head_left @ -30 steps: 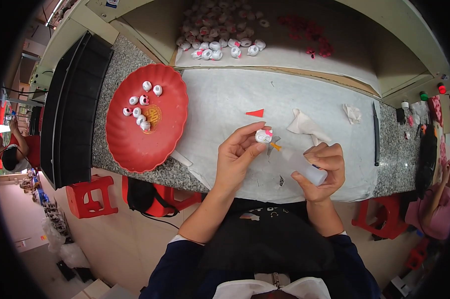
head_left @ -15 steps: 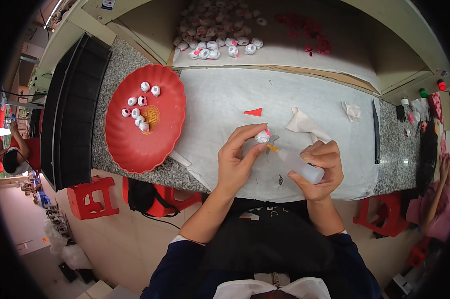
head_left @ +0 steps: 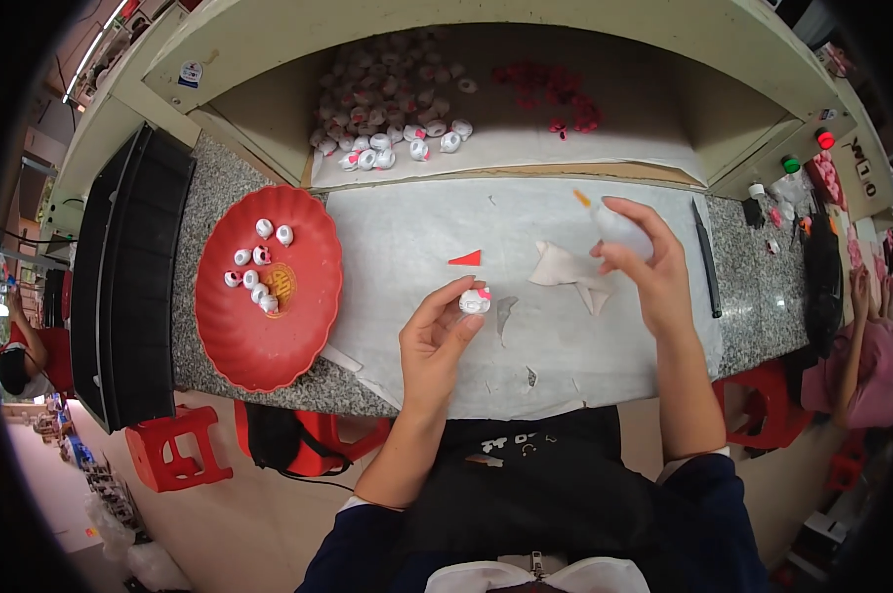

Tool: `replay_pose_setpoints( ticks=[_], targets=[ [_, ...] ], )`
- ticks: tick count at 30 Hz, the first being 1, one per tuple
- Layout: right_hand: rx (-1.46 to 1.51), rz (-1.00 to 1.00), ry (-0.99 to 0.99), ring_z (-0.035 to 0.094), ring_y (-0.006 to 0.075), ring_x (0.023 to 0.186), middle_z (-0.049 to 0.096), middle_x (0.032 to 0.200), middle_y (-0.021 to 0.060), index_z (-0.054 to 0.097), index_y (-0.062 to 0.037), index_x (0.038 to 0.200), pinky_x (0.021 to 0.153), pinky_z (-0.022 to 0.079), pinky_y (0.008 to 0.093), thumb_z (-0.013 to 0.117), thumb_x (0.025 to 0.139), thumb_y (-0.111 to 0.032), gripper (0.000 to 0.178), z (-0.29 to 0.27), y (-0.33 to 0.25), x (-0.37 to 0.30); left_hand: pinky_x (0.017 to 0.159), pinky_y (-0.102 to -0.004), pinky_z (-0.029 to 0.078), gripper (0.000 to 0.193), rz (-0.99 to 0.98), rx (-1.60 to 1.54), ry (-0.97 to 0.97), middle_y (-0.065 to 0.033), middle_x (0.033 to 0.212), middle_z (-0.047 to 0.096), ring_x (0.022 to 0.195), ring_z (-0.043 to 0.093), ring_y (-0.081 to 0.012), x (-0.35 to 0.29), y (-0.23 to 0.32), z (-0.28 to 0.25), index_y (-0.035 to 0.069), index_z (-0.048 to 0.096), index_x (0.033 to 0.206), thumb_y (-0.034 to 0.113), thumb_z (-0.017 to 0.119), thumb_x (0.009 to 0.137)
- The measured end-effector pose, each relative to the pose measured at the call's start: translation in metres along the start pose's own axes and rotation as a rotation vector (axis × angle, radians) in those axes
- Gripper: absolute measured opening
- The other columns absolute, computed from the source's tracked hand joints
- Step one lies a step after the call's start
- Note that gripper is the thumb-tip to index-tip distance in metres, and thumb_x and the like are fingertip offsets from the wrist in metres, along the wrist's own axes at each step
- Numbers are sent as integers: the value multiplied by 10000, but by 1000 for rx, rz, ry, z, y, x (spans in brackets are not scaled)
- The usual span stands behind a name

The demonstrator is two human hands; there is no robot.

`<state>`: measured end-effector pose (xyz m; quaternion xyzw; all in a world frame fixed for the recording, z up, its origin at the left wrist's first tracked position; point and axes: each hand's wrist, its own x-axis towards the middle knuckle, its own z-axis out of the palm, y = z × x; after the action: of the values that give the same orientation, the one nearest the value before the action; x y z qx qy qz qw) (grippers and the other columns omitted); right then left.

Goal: Assembling small toy character heads by applying glue and attaching components.

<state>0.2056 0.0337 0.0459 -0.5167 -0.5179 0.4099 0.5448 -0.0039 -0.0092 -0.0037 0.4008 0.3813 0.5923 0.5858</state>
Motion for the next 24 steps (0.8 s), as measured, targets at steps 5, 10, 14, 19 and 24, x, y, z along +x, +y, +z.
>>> replay_pose_setpoints(
  ticks=[5,10,14,19,24],
  targets=[
    [-115,103,-79,572,199,697,533,846,110,465,-32,973,565,456,272,567,702,-78,293,-10,29,81,803,-236,383,338,-39,8,-21,-77,1001,534,908,501,-119,1,2,4,-3,490,1064,-47,540,733],
    [-1103,-189,113,542,357,721,566,748,196,544,-15,882,622,424,400,611,687,-196,274,16,43,123,799,-233,387,331,-24,14,-22,-72,998,534,905,503,-115,2,1,4,-1,491,1064,-42,536,739],
    [-1051,-203,112,542,356,735,573,754,196,566,-9,821,624,424,402,622,681,-214,254,17,51,126,779,-223,395,328,-44,-16,-13,-68,991,536,888,515,-114,4,-2,3,1,488,1066,-40,533,744],
    [-547,-71,-113,540,143,582,572,652,69,546,-7,740,529,414,245,586,707,-93,101,12,15,84,776,-244,403,340,-46,-32,-2,-90,991,539,856,535,-139,5,3,4,-11,475,1067,-20,549,735],
    [-83,49,-219,494,87,586,547,686,46,531,1,733,543,396,203,590,684,-9,77,29,-2,3,777,-243,405,343,-39,-48,-23,-97,1003,537,876,529,-138,4,0,1,-13,472,1069,-30,546,735]
  ],
)
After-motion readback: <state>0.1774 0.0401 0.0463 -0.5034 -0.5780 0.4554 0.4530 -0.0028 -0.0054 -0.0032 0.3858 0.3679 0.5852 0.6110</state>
